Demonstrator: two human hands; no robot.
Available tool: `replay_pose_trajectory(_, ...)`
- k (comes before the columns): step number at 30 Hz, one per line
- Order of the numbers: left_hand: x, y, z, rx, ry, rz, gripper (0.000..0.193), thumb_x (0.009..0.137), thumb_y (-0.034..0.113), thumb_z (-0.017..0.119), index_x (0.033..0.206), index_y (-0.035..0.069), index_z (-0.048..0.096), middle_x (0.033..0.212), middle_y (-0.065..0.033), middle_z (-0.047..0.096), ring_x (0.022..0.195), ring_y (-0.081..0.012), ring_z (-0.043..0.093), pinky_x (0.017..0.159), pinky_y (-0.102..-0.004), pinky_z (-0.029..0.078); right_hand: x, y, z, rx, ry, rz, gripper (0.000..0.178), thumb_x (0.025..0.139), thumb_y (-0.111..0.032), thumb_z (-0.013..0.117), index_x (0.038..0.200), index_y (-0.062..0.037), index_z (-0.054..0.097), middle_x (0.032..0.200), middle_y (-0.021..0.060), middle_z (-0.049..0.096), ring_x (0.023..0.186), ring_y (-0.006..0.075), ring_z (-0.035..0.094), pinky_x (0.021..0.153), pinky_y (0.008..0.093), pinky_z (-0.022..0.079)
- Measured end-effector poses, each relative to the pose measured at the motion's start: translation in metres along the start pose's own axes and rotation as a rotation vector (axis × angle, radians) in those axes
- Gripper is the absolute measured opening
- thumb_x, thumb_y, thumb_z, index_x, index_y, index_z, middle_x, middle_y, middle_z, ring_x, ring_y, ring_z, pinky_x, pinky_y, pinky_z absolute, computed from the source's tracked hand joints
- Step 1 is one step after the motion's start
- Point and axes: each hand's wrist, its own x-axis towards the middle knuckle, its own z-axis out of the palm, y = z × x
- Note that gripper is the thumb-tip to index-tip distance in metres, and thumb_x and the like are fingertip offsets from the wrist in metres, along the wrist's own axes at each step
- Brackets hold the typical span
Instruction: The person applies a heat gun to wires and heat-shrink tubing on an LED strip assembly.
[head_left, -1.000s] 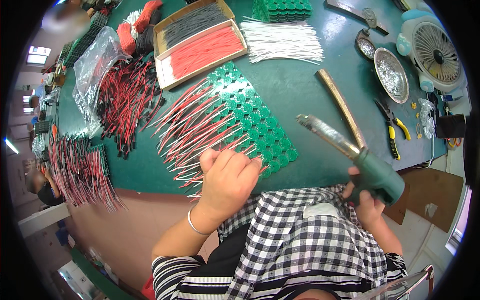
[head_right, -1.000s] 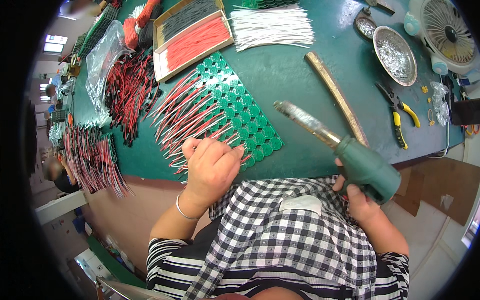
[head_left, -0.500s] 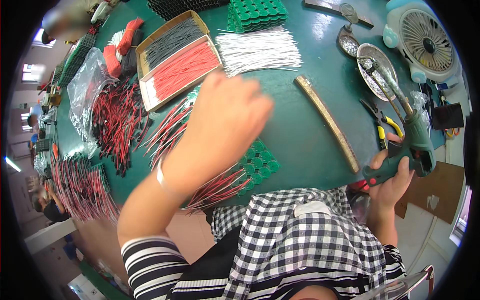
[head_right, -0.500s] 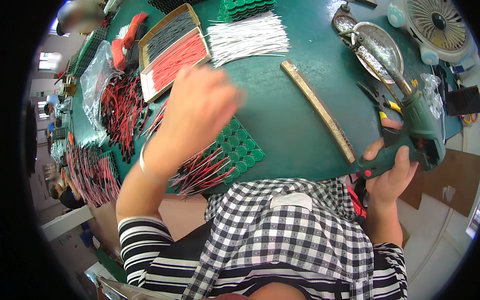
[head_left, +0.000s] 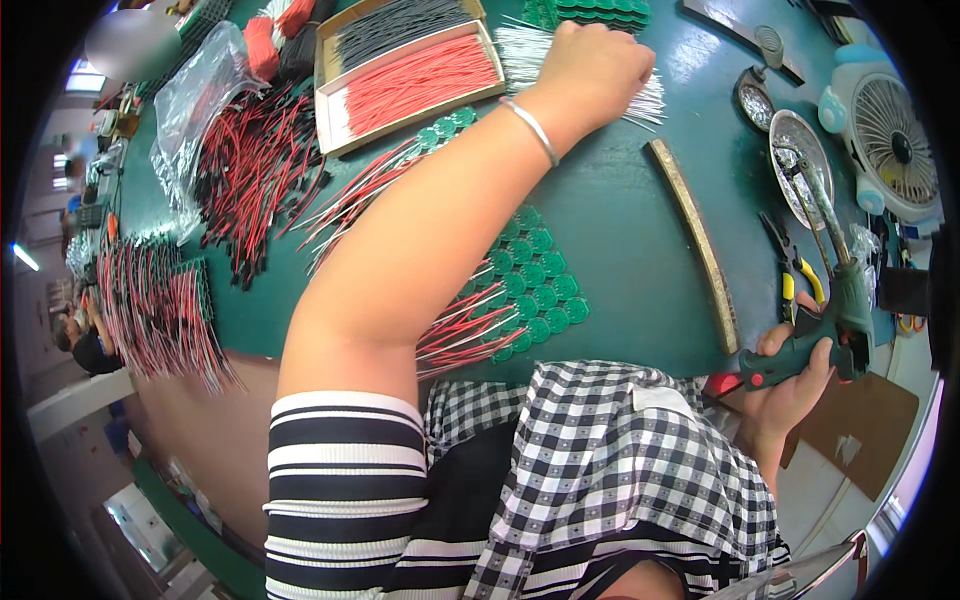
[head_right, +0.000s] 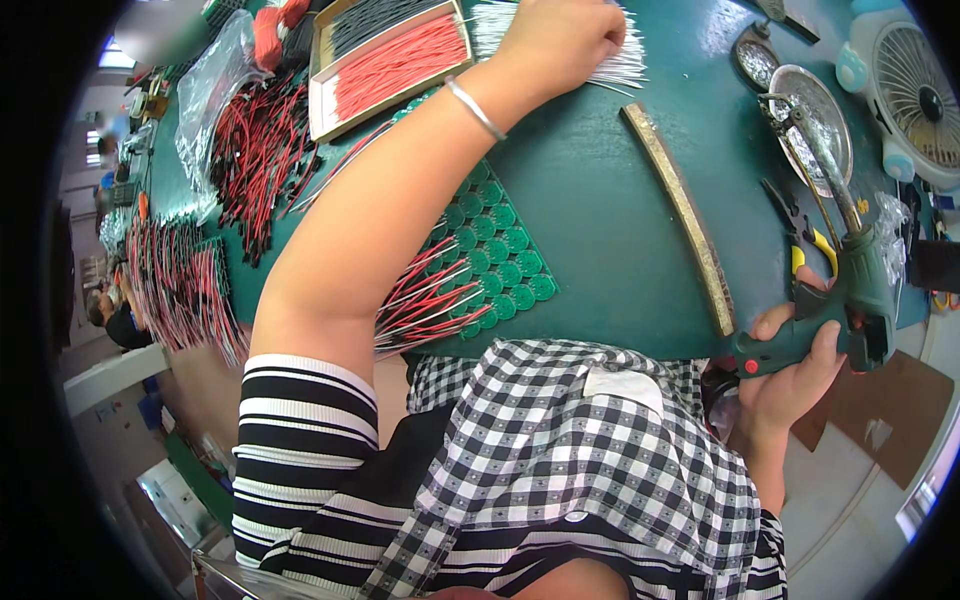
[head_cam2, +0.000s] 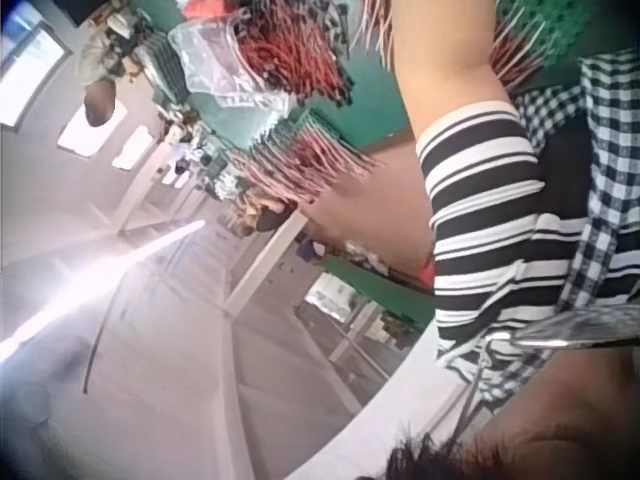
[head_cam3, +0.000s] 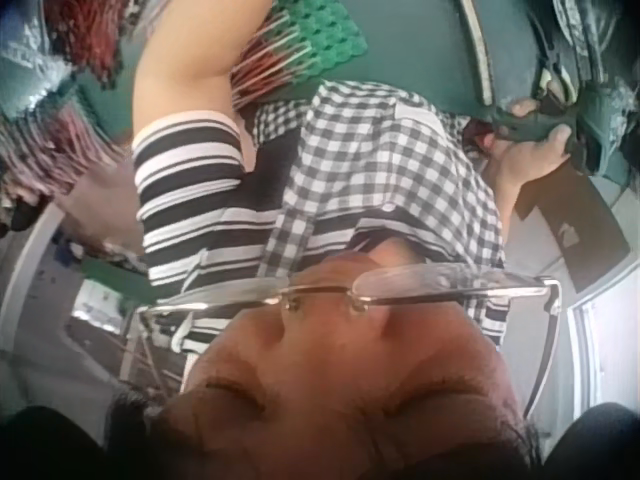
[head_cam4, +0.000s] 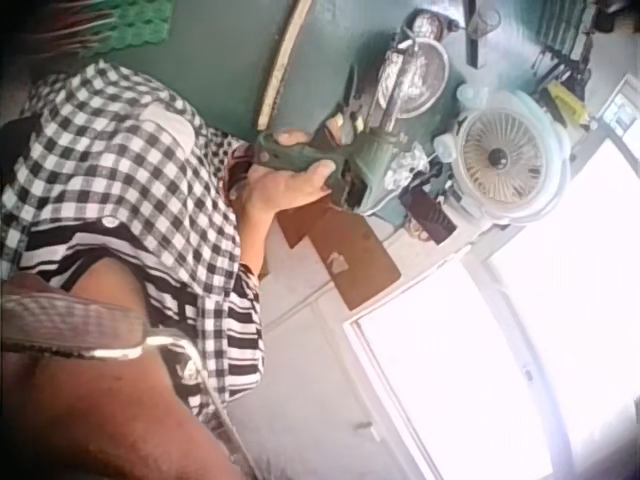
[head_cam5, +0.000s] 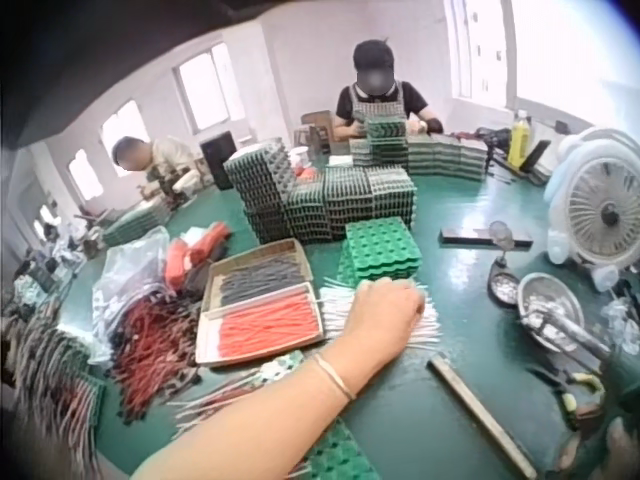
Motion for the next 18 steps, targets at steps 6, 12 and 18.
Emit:
replay_pose_trajectory(6, -0.001, -0.003, 0.008, 0.066, -0.018, 0.079, 0.013, 0.081, 0.011, 0.055, 0.084, 0.018, 0.065, 0.082, -0.0013, 0.065, 0.086, -0.0222, 0.062, 0.083, -0.0421, 0.036, 0.000, 0.001, 0.000, 0.044, -0.023, -0.042, 0.043, 0.099, -0.028, 0.039, 0.132, -0.0006, 0.037, 0.126, 0.0180, 0.051, 0.065, 0.0146, 0.053, 0.060, 0.0291, 0.043)
replay_pose_trajectory(12, 0.004, -0.012, -0.004, 0.097, 0.236, 0.161, 0.008, 0.076, 0.009, 0.057, 0.079, 0.013, 0.063, 0.078, -0.0058, 0.061, 0.081, -0.0237, 0.061, 0.067, -0.0399, 0.043, 0.002, 0.004, 0.000, 0.058, 0.000, -0.020, 0.046, 0.097, -0.029, 0.043, 0.131, 0.0021, 0.036, 0.124, 0.0208, 0.051, 0.065, 0.0162, 0.056, 0.059, 0.0306, 0.048)
replay_pose_trajectory(18, 0.011, 0.003, -0.103, -0.436, 0.529, 0.135, 0.005, 0.081, 0.004, 0.056, 0.084, 0.002, 0.060, 0.080, -0.0174, 0.056, 0.083, -0.0347, 0.056, 0.072, -0.0413, 0.046, -0.001, 0.006, 0.008, 0.118, -0.029, 0.012, 0.047, 0.096, -0.030, 0.045, 0.130, 0.0022, 0.036, 0.125, 0.0211, 0.051, 0.064, 0.0169, 0.057, 0.057, 0.0304, 0.048)
